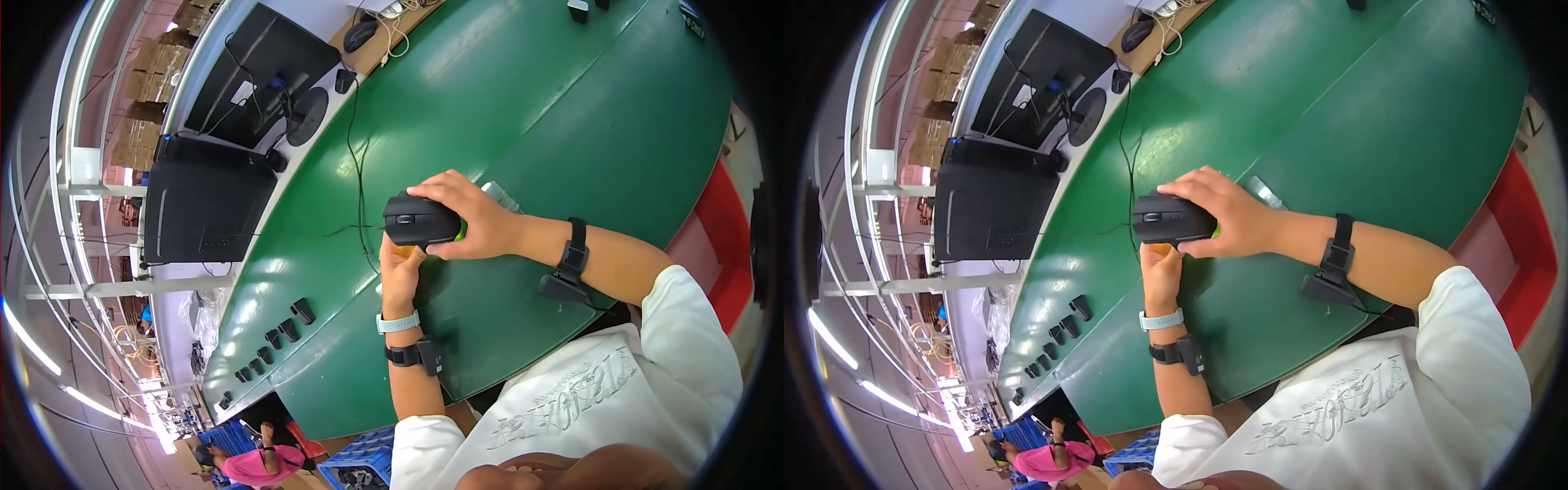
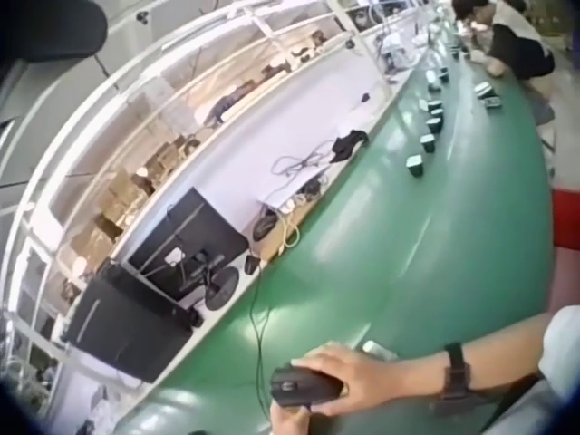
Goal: The person picks up a mouse and a sensor from the table, fits the sensor into the mouse, and presses it down by hand. After checking the sensor's light, the person places the assembled mouse back on the table and repeats the process.
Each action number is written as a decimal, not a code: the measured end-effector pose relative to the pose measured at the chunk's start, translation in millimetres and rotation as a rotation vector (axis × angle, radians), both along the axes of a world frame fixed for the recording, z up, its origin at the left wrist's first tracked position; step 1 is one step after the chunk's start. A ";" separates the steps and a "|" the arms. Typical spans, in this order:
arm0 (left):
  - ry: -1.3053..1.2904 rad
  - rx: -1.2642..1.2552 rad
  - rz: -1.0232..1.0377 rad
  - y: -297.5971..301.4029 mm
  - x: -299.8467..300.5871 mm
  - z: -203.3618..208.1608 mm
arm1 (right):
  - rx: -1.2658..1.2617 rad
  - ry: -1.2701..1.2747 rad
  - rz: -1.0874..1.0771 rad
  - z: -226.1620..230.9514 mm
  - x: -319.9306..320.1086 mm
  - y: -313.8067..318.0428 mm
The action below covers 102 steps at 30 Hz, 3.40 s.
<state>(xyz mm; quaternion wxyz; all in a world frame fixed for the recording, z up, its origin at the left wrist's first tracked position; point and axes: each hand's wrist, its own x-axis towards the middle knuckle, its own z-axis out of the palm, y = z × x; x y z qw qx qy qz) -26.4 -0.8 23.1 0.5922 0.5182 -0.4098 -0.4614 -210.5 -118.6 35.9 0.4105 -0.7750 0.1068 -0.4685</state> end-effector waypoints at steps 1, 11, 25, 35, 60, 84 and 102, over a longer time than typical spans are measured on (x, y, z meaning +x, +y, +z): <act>-0.003 0.002 -0.003 0.0 0.2 0.1 | 0.006 -0.012 0.012 0.9 0.7 0.3; 0.003 0.021 0.275 -14.4 -24.4 41.8 | 0.058 -0.096 0.173 -2.5 2.3 -8.8; -0.060 -0.084 0.347 -11.1 6.5 -3.4 | -0.285 -0.068 0.362 -9.5 5.6 6.1; -0.192 -0.029 0.248 -11.7 9.6 -2.9 | -0.365 0.059 -0.172 -22.9 22.0 -10.4; -0.211 0.081 0.236 -6.8 53.3 -27.8 | -0.286 0.100 -0.050 -27.9 24.5 -9.3; -0.146 -0.074 0.091 -10.9 44.0 -35.0 | -0.284 0.010 -0.021 -27.2 24.8 -9.7; -0.111 -0.019 0.115 -5.1 -0.5 10.5 | -0.323 0.021 -0.055 -24.1 16.3 -9.7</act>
